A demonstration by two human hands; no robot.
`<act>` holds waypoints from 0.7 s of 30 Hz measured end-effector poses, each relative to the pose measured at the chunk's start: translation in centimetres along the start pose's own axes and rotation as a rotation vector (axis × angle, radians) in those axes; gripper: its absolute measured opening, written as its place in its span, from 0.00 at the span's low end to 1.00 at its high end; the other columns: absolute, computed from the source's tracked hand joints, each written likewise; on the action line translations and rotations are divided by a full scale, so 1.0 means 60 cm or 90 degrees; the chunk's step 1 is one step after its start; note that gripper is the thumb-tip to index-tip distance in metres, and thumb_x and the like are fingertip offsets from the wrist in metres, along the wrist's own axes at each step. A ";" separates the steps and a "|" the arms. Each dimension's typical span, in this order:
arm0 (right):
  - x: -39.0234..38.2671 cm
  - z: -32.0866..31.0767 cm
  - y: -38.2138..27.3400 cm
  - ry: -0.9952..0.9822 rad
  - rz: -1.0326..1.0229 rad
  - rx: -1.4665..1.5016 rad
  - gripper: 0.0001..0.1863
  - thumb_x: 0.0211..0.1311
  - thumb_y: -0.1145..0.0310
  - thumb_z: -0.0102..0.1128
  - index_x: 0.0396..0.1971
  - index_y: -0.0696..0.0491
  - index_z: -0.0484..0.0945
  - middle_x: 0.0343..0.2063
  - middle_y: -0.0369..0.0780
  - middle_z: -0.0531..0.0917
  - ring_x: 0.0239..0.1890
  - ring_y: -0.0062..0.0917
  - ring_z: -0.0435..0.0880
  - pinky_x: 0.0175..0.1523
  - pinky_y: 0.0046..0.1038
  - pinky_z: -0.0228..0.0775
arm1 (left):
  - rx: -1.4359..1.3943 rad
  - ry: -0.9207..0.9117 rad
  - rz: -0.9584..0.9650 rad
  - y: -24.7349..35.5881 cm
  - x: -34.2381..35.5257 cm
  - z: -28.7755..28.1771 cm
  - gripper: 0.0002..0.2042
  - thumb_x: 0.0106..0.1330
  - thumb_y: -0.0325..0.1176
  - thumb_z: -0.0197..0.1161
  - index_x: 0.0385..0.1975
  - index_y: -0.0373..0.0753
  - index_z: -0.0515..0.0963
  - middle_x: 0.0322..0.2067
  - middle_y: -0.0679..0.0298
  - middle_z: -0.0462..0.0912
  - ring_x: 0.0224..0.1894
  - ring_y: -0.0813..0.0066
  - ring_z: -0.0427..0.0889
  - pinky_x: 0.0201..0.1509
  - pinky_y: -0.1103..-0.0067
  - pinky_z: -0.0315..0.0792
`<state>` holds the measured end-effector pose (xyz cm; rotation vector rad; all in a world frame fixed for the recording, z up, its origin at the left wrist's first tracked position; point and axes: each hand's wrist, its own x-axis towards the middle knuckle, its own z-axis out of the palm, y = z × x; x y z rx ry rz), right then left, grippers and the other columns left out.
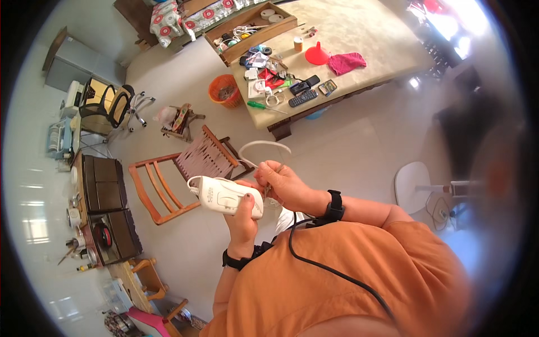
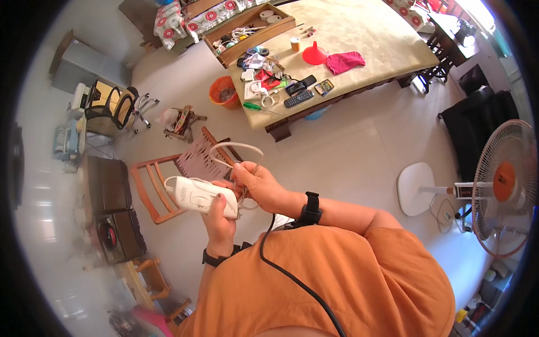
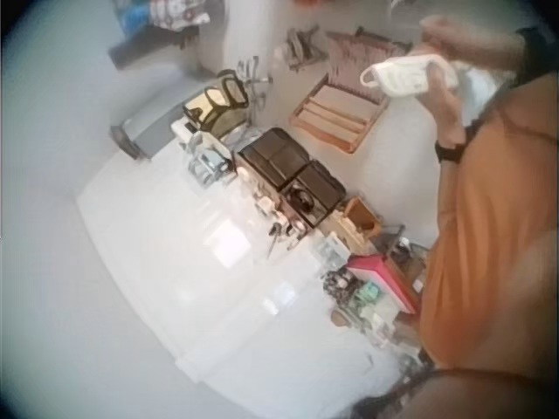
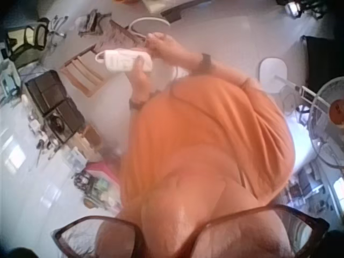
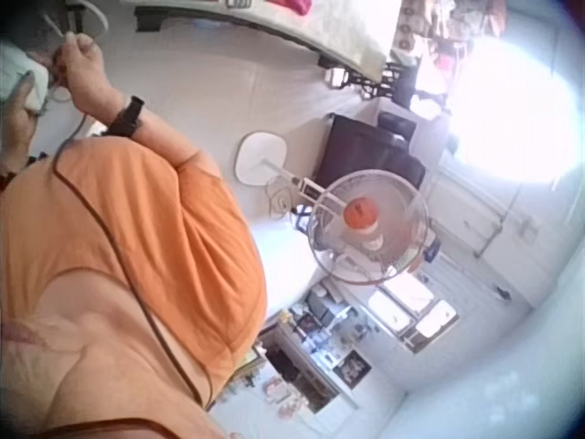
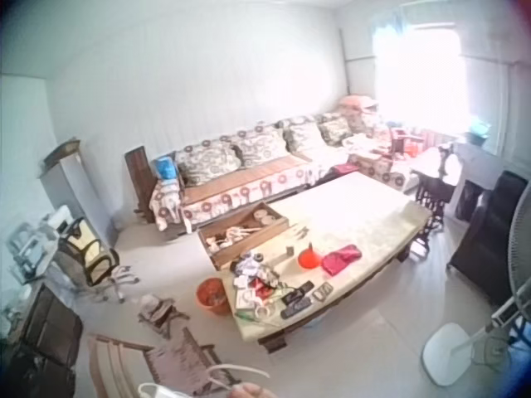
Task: The person uses a screwdriver to disassemble a white electrical plug, handles the internal wiring and contacts, then places the parts into a green plastic colander before sorting through other small items in a drawer.
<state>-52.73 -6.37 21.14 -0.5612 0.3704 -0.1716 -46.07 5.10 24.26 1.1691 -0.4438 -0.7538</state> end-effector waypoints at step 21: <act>0.389 -0.006 -0.164 0.129 -0.056 0.050 0.27 0.69 0.49 0.33 0.48 0.58 0.69 0.43 0.38 0.76 0.45 0.19 0.73 0.50 0.23 0.66 | 0.070 -0.213 -0.144 0.009 0.460 -0.066 0.32 0.56 0.21 0.52 0.62 0.29 0.50 0.60 0.56 0.59 0.61 0.70 0.59 0.65 0.76 0.53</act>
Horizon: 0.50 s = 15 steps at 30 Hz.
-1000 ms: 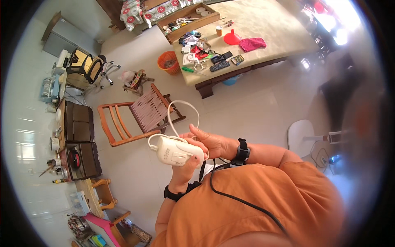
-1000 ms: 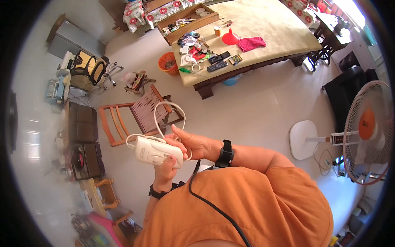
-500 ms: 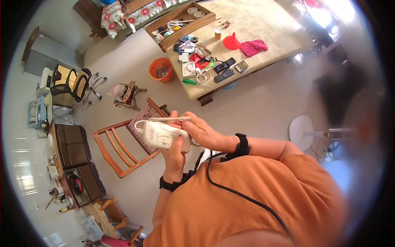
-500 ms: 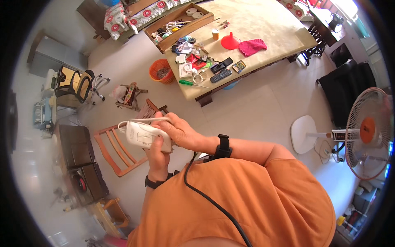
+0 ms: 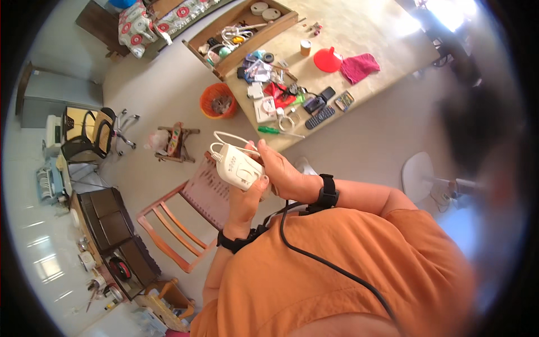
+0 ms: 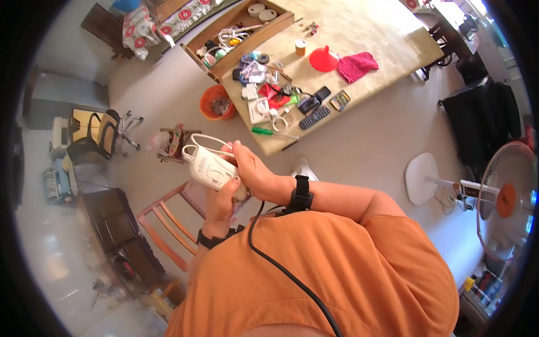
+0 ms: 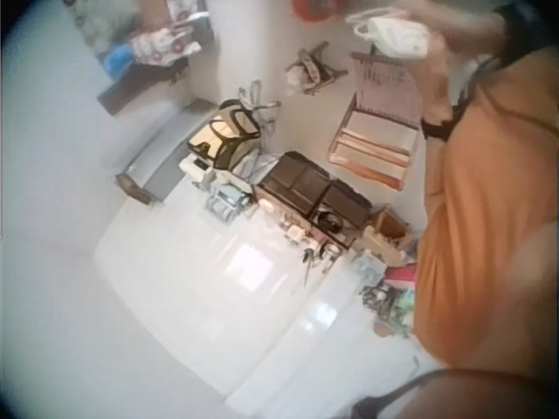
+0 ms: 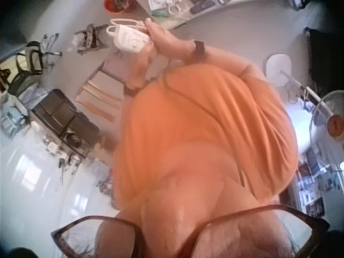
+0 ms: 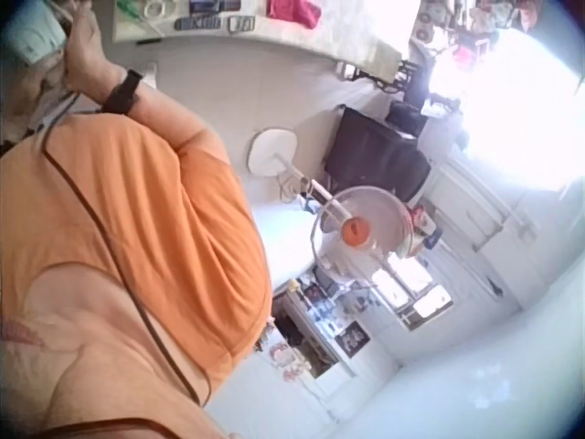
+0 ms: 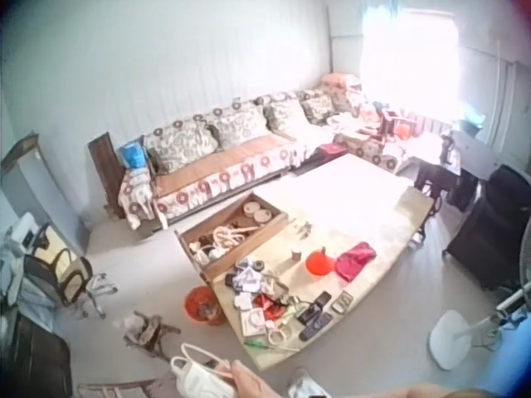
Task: The person uses a screwdriver to disassemble a white electrical plug, handles the internal wiring and contacts, then places the parts into a green plastic colander before sorting through other small items in a drawer.
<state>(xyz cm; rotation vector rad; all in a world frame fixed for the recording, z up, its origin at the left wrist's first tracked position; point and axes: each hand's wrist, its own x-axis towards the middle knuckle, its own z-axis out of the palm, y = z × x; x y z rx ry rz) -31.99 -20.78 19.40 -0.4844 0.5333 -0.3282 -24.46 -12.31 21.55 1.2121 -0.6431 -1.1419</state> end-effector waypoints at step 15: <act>0.160 -0.045 -0.134 0.147 -0.018 0.115 0.22 0.68 0.48 0.35 0.30 0.51 0.71 0.31 0.34 0.74 0.35 0.18 0.71 0.45 0.22 0.64 | -0.041 -0.027 -0.112 0.029 0.237 0.015 0.31 0.51 0.22 0.60 0.58 0.31 0.59 0.55 0.59 0.66 0.56 0.70 0.66 0.61 0.75 0.58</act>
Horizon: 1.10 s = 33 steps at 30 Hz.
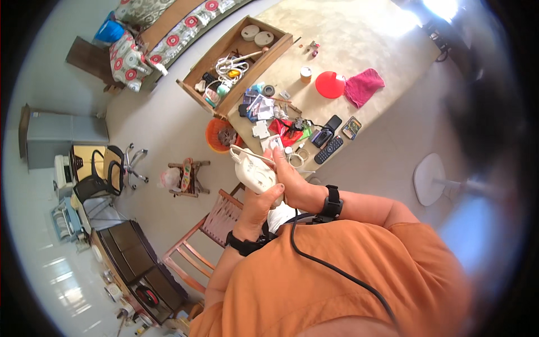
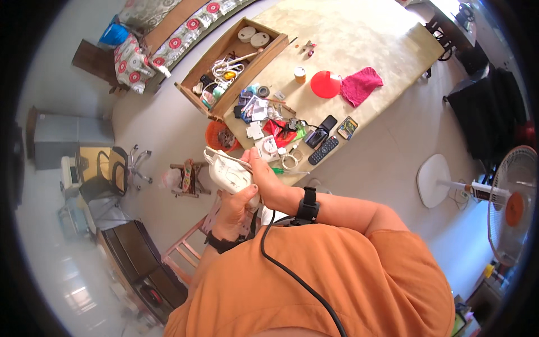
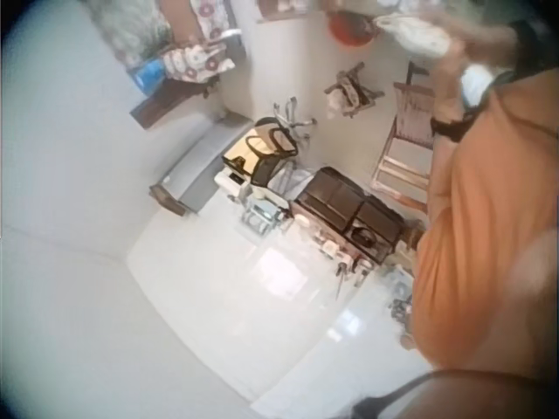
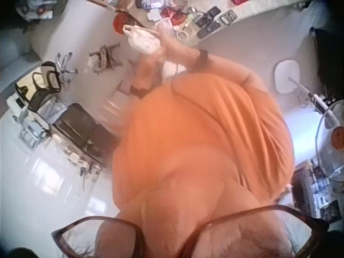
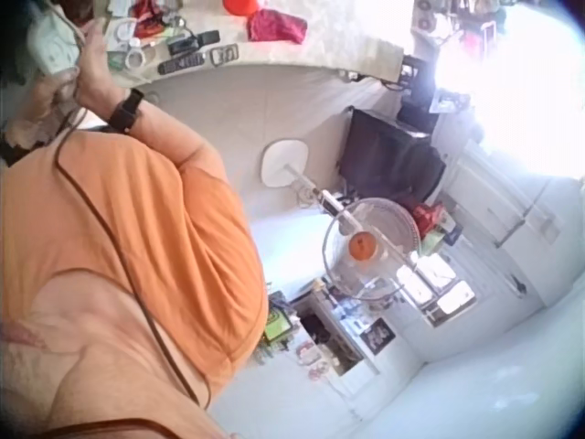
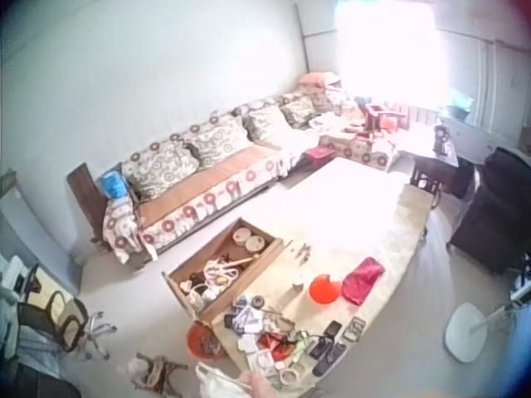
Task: The person uses a screwdriver to disassemble a white electrical plug, handles the internal wiring and contacts, then places the parts into a green plastic colander before sorting through other small items in a drawer.
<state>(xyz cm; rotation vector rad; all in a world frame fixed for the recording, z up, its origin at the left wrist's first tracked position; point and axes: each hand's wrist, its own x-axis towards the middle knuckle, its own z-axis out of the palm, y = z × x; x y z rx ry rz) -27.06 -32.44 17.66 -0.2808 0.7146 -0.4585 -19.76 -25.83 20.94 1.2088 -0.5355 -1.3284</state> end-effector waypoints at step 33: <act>0.122 0.162 -0.077 0.129 -0.258 -0.107 0.21 0.68 0.50 0.35 0.46 0.52 0.66 0.45 0.39 0.75 0.50 0.25 0.71 0.53 0.31 0.64 | 0.014 -0.363 -0.021 0.197 0.278 -0.193 0.20 0.55 0.31 0.60 0.47 0.38 0.63 0.35 0.61 0.77 0.38 0.76 0.76 0.42 0.79 0.71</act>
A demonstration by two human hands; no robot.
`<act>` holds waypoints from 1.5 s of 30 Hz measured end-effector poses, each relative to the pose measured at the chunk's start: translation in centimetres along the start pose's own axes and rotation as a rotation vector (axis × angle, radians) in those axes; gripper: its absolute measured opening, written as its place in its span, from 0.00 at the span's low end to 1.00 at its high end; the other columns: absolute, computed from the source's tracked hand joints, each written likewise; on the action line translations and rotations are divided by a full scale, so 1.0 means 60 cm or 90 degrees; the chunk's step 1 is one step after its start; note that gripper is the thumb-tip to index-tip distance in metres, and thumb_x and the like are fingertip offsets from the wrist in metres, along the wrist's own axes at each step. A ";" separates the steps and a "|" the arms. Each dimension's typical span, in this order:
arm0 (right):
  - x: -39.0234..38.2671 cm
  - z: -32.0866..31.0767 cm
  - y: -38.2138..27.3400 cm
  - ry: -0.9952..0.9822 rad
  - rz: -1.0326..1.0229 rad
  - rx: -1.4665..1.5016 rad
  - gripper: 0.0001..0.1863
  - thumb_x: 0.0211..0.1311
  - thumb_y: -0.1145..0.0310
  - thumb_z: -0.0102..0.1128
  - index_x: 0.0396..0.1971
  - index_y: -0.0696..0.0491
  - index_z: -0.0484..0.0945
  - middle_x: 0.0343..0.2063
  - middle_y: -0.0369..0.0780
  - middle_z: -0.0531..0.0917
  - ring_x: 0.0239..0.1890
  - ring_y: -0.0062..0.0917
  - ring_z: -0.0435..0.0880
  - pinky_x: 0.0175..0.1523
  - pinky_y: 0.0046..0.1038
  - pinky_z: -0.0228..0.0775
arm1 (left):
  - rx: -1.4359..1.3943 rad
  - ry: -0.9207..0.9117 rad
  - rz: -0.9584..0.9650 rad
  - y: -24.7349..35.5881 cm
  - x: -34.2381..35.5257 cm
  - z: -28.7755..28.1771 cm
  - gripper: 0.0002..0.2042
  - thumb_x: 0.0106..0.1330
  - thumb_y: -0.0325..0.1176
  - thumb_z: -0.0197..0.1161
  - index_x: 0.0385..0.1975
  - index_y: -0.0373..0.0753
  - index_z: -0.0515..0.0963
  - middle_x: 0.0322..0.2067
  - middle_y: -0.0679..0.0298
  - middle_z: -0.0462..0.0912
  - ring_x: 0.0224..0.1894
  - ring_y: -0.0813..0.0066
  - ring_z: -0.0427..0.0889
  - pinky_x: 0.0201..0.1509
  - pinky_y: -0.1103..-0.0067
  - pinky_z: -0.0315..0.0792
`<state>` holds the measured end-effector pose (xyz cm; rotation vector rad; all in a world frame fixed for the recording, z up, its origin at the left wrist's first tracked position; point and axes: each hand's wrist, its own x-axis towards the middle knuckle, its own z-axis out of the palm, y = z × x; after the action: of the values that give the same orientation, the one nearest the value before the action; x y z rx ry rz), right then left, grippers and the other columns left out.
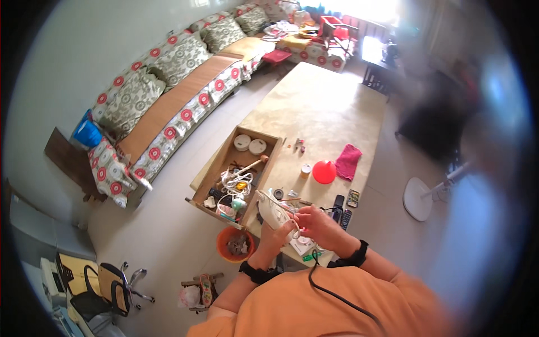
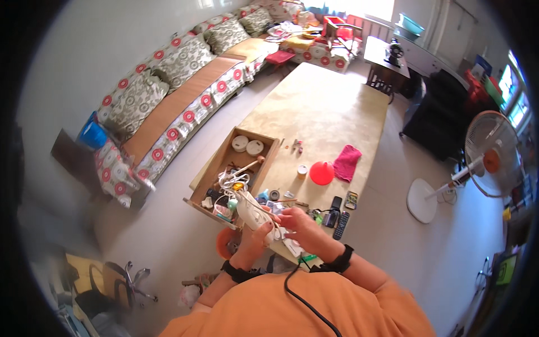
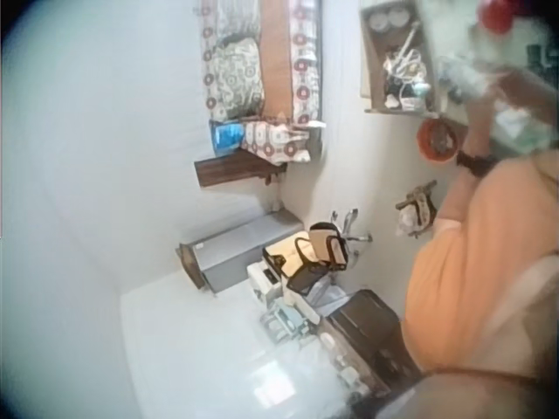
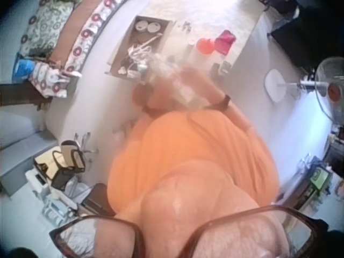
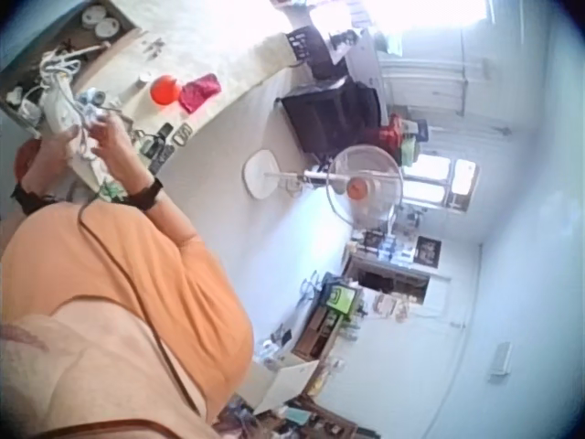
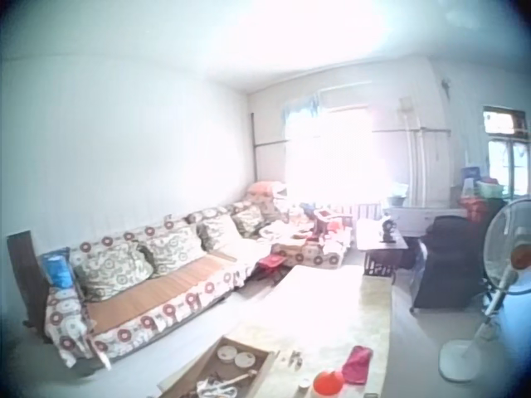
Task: The person uses a screwdriver to disassemble a white electrical plug, handles the internal wiring and contacts, then places the parts into a green plastic colander before sorting through other small items in a drawer.
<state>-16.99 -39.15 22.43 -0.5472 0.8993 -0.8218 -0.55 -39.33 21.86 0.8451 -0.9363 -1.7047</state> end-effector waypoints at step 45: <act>-0.746 -0.247 0.391 1.115 -0.605 0.391 0.12 0.62 0.62 0.49 0.25 0.54 0.71 0.17 0.32 0.72 0.19 0.14 0.68 0.22 0.16 0.59 | 0.175 -0.901 -0.506 -0.306 -0.163 0.596 0.14 0.51 0.30 0.58 0.38 0.36 0.67 0.28 0.58 0.73 0.24 0.75 0.72 0.25 0.82 0.68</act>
<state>-36.70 9.54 18.57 0.5764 1.8219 -2.4734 -36.37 -18.70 23.31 -0.0334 -1.9287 -2.9768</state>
